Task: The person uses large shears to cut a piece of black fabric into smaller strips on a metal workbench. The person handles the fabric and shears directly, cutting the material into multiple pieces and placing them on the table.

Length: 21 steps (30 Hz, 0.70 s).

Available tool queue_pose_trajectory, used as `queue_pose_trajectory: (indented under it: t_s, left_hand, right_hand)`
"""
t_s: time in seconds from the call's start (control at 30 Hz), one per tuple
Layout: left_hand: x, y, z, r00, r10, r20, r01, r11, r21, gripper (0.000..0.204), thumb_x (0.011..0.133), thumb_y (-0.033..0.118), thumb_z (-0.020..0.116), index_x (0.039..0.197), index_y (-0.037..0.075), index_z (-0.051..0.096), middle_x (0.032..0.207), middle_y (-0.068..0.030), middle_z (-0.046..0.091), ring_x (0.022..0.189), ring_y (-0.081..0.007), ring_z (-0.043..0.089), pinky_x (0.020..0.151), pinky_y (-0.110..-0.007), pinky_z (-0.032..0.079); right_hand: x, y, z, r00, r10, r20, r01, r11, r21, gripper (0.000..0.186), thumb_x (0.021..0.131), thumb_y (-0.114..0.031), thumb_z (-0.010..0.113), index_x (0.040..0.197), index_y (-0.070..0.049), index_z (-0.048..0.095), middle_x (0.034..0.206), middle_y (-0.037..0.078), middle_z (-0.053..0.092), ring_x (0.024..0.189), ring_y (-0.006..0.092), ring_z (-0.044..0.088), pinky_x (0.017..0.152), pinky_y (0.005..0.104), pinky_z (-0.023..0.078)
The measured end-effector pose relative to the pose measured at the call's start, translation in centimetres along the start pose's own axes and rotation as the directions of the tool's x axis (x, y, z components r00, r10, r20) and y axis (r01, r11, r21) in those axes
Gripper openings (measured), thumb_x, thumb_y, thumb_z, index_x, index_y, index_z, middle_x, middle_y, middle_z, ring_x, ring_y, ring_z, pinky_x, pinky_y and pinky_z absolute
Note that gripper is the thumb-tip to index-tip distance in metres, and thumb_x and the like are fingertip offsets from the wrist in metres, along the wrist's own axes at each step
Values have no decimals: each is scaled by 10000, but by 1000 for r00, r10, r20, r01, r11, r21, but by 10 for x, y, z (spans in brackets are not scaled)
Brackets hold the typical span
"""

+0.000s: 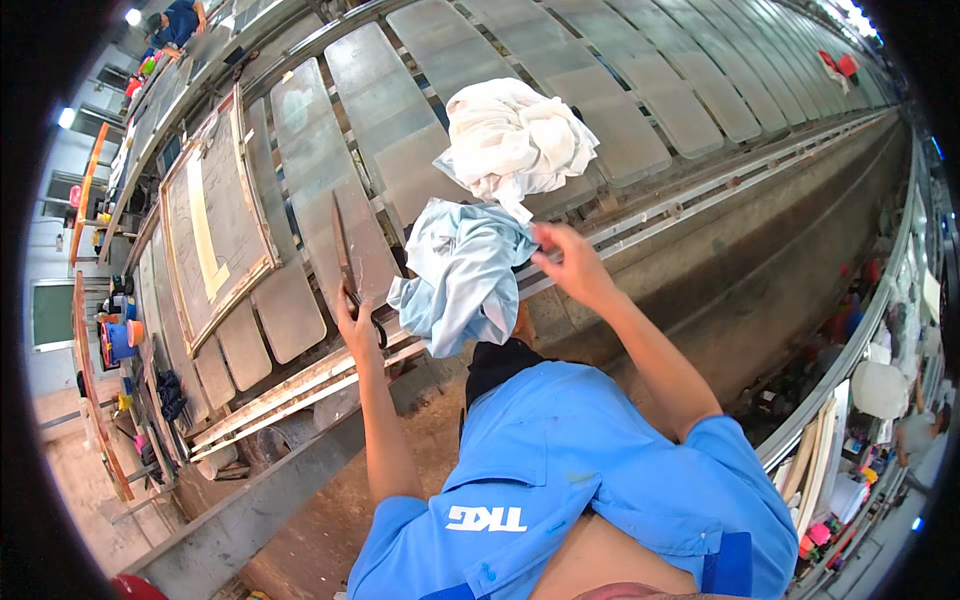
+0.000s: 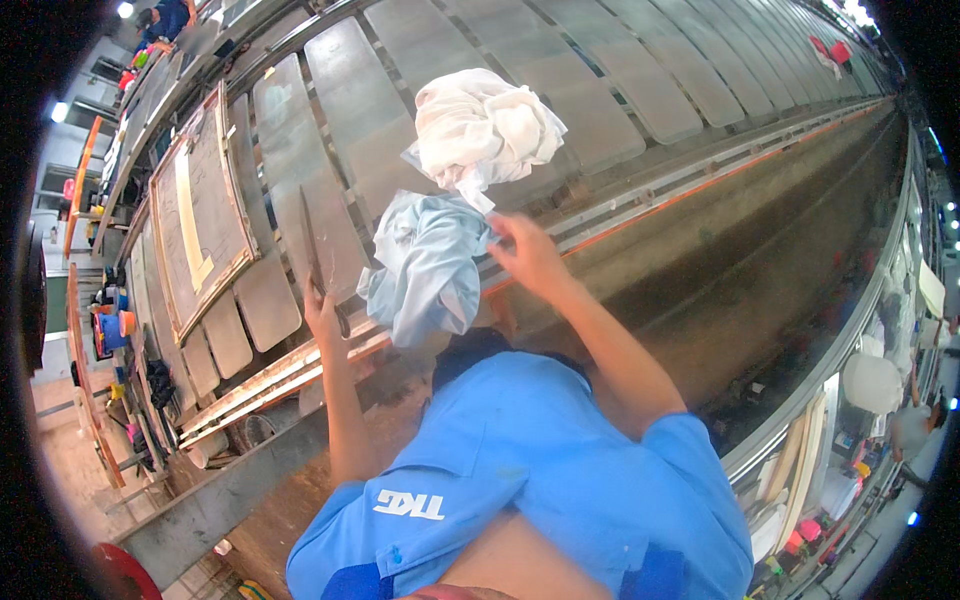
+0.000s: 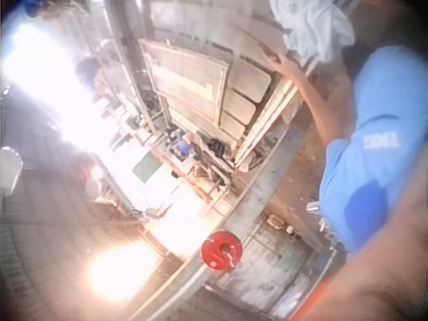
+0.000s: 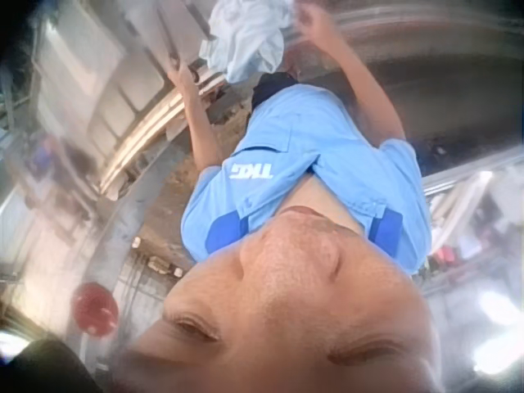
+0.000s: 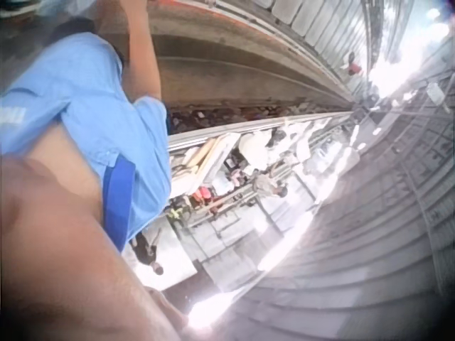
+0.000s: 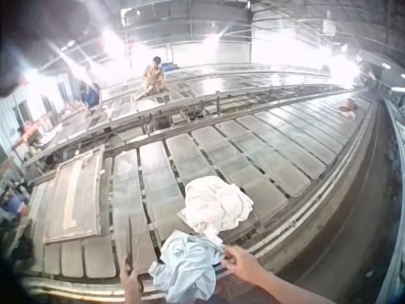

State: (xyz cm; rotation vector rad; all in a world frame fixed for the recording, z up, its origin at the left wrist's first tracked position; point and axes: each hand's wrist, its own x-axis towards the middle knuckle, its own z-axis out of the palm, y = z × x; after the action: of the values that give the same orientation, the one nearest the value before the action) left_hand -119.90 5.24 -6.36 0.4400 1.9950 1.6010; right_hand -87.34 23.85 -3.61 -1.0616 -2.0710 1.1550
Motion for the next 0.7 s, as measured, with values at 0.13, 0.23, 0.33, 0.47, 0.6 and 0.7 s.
queue_pose_trajectory:
  t_s: [0.13,0.23,0.33,0.47,0.6,0.7]
  left_hand:
    - [56,-54,1,946,234,-225,-119,895,431,583,866,133,611,1429,59,476,1215,-189,623,1090,-296,599,927,-388,455]
    - [83,-75,-4,921,274,-278,3,707,707,622,845,216,652,1430,89,484,1203,-203,617,1142,-367,550,961,-458,440]
    - [91,-74,4,922,200,-333,141,627,766,625,840,290,692,1422,160,508,1189,-182,548,1118,-396,510,965,-521,408]
    - [99,-72,6,918,168,-360,225,527,819,616,853,326,707,1418,182,512,1197,-158,498,1104,-363,504,929,-526,411]
    - [95,-76,19,877,307,-371,201,465,862,578,879,313,697,1417,218,510,1174,-137,506,1112,-344,481,899,-529,392]
    - [90,-69,27,875,322,-361,208,423,882,575,880,311,700,1417,231,511,1170,-125,502,1116,-338,478,887,-539,378]
  right_hand:
    - [78,12,24,982,-166,-86,105,873,-477,637,788,-327,758,1318,-65,521,1226,148,572,1153,317,546,957,402,451]
    - [119,45,23,985,-113,-128,19,819,-573,599,820,-437,730,1235,-28,591,1090,159,638,998,308,624,840,345,493]
    - [156,44,-39,910,258,-323,-317,937,-145,454,882,-389,695,1119,-4,654,935,115,690,806,238,668,725,296,508]
    - [177,17,-129,885,309,-348,-193,924,329,419,923,-297,675,1213,-1,612,1072,85,676,943,140,646,791,280,500]
    - [151,3,-142,874,425,-236,-272,830,487,539,921,-283,686,1341,5,510,1221,109,620,1105,155,601,897,307,480]
    - [125,36,-130,818,540,-197,-344,735,585,485,919,-207,690,1326,-12,511,1212,100,622,1101,190,620,894,353,507]
